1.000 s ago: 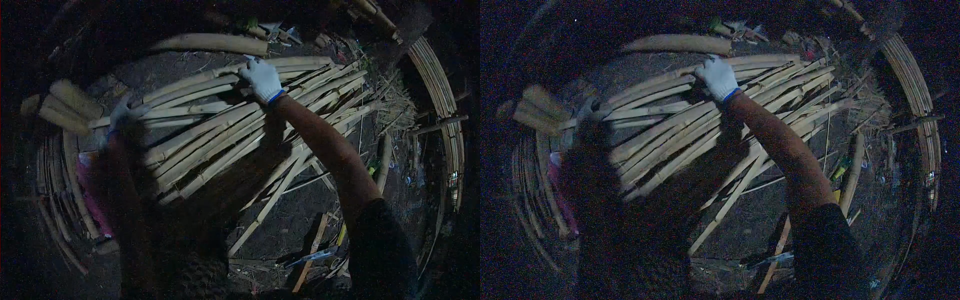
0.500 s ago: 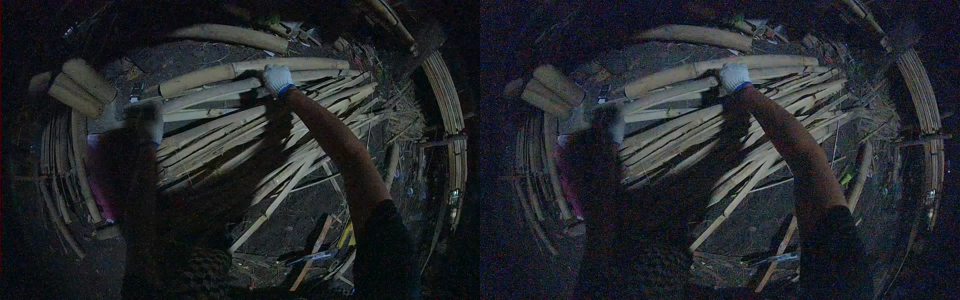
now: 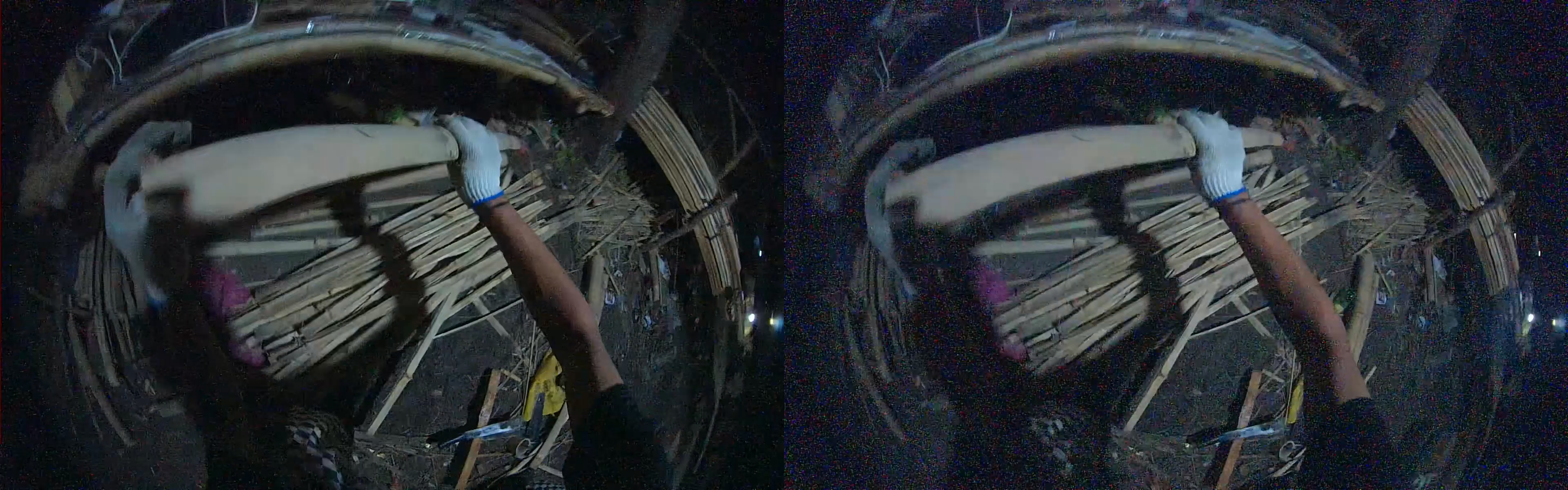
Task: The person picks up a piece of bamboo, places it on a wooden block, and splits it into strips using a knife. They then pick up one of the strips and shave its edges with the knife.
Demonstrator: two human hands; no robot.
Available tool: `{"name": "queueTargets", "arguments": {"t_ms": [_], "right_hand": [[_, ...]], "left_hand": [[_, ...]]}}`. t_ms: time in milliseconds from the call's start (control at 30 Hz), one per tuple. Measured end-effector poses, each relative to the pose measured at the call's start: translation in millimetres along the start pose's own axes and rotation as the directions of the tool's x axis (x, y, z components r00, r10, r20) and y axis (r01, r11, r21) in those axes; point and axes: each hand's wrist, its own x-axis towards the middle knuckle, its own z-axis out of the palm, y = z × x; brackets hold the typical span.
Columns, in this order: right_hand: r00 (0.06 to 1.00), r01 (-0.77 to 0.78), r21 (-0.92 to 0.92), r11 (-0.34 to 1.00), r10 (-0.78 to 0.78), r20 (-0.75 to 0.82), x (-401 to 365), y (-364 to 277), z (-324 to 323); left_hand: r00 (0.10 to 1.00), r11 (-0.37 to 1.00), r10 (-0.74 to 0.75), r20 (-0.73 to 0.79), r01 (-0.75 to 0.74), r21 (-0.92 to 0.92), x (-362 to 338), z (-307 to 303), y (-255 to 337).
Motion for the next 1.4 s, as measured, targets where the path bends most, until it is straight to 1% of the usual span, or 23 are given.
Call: {"name": "queueTargets", "arguments": {"t_ms": [167,300,333,400,433,500,533,567,600,667,700,733,800,867,967,1000,1067,1100,1167,1233,1267,1333,1400], "right_hand": [[0.995,-0.034,-0.09,0.995,0.042,0.091,61.0,-30.9,-137.5],[0.99,-0.042,-0.1,0.994,0.055,0.131,90.0,-56.2,-241.1],[0.987,-0.055,-0.086,0.995,0.067,0.144,93.7,-60.9,-264.9],[0.979,-0.131,-0.067,0.989,0.14,0.148,92.6,-81.1,-319.3],[0.996,-0.075,-0.042,0.996,0.077,0.05,91.3,-93.3,-338.7],[0.976,-0.153,-0.067,0.986,0.162,0.143,88.2,-78.3,-354.3],[0.962,-0.199,-0.064,0.978,0.208,0.178,80.4,-80.7,-371.1],[0.965,-0.147,-0.16,0.976,0.177,0.193,66.7,-84.0,-386.9],[0.962,-0.158,-0.148,0.976,0.186,0.2,48.6,-94.0,-395.8],[0.97,-0.241,0.037,0.97,0.241,-0.002,3.7,-118.8,-411.6],[0.921,-0.389,0.176,0.904,0.384,0.064,-14.9,-141.6,-429.9],[0.885,-0.452,0.137,0.881,0.463,-0.057,-54.1,-139.8,-424.1],[0.785,-0.57,0.301,0.764,0.615,-0.074,-140.0,-151.1,-412.2],[0.493,-0.818,0.454,0.354,0.838,0.234,-231.0,-160.2,-384.5],[0.083,-0.996,0.017,0.082,0.951,0.298,-403.6,-188.9,-278.7],[-0.158,-0.987,-0.106,-0.12,0.834,0.529,-440.0,-205.8,-259.9],[-0.238,-0.94,-0.339,0.025,0.663,0.71,-464.4,-234.3,-246.8],[-0.237,-0.954,-0.298,-0.028,0.678,0.695,-492.5,-246.1,-237.2],[-0.234,-0.965,-0.247,-0.083,0.695,0.68,-526.3,-260.5,-222.3],[-0.381,-0.839,0.028,-0.543,0.624,0.683,-534.5,-267.4,-214.6],[-0.376,-0.836,0.042,-0.547,0.627,0.682,-533.3,-269.4,-210.6],[-0.503,-0.783,0.068,-0.618,0.694,0.516,-529.4,-275.5,-199.3],[-0.494,-0.817,0.081,-0.571,0.766,0.412,-554.0,-279.4,-169.4]], "left_hand": [[0.985,0.993,-0.087,0.147,0.074,0.093,23.6,-16.6,95.9],[0.96,0.958,0.177,0.217,-0.219,0.185,101.8,-8.9,220.5],[0.951,0.963,0.25,0.182,-0.264,0.054,121.3,-9.8,251.8],[0.932,0.858,0.358,0.06,-0.303,-0.416,145.6,-3.8,298.5],[0.918,0.763,0.396,0.012,-0.321,-0.561,158.0,0.3,319.5],[0.9,0.731,0.436,0.022,-0.34,-0.592,172.6,-1.4,361.5],[0.963,0.633,0.039,0.268,0.184,-0.752,175.5,-9.1,397.5],[0.776,0.309,-0.287,0.562,0.63,-0.712,172.5,-16.3,422.2],[0.766,0.314,-0.294,0.572,0.642,-0.699,166.5,-17.5,433.8],[0.935,0.539,-0.21,0.286,0.355,-0.764,147.9,-19.2,458.6],[0.935,0.78,-0.226,0.273,0.342,-0.523,141.1,-27.7,464.0],[0.894,0.582,-0.267,0.36,0.447,-0.679,127.8,-29.9,473.6],[0.863,0.607,-0.202,0.463,0.481,-0.632,106.7,-33.7,475.0],[0.831,0.604,-0.241,0.502,0.533,-0.592,87.0,-28.0,473.5],[0.761,0.629,-0.316,0.567,0.615,-0.475,66.2,0.2,471.8],[0.726,0.644,-0.368,0.58,0.649,-0.404,61.7,11.7,472.0],[0.702,0.67,-0.385,0.6,0.659,-0.341,44.2,23.4,463.2],[0.749,0.981,-0.176,0.639,0.188,0.051,31.7,33.4,438.7],[0.718,0.914,-0.323,0.617,0.406,0.006,21.1,42.5,440.7],[0.731,0.89,-0.293,0.616,0.444,-0.104,21.3,55.5,414.7],[0.741,0.854,-0.275,0.612,0.481,-0.199,23.5,62.4,406.6],[0.752,0.799,-0.281,0.597,0.528,-0.289,22.1,53.7,431.1],[0.732,0.669,-0.379,0.567,0.64,-0.379,23.8,49.2,447.4]]}}
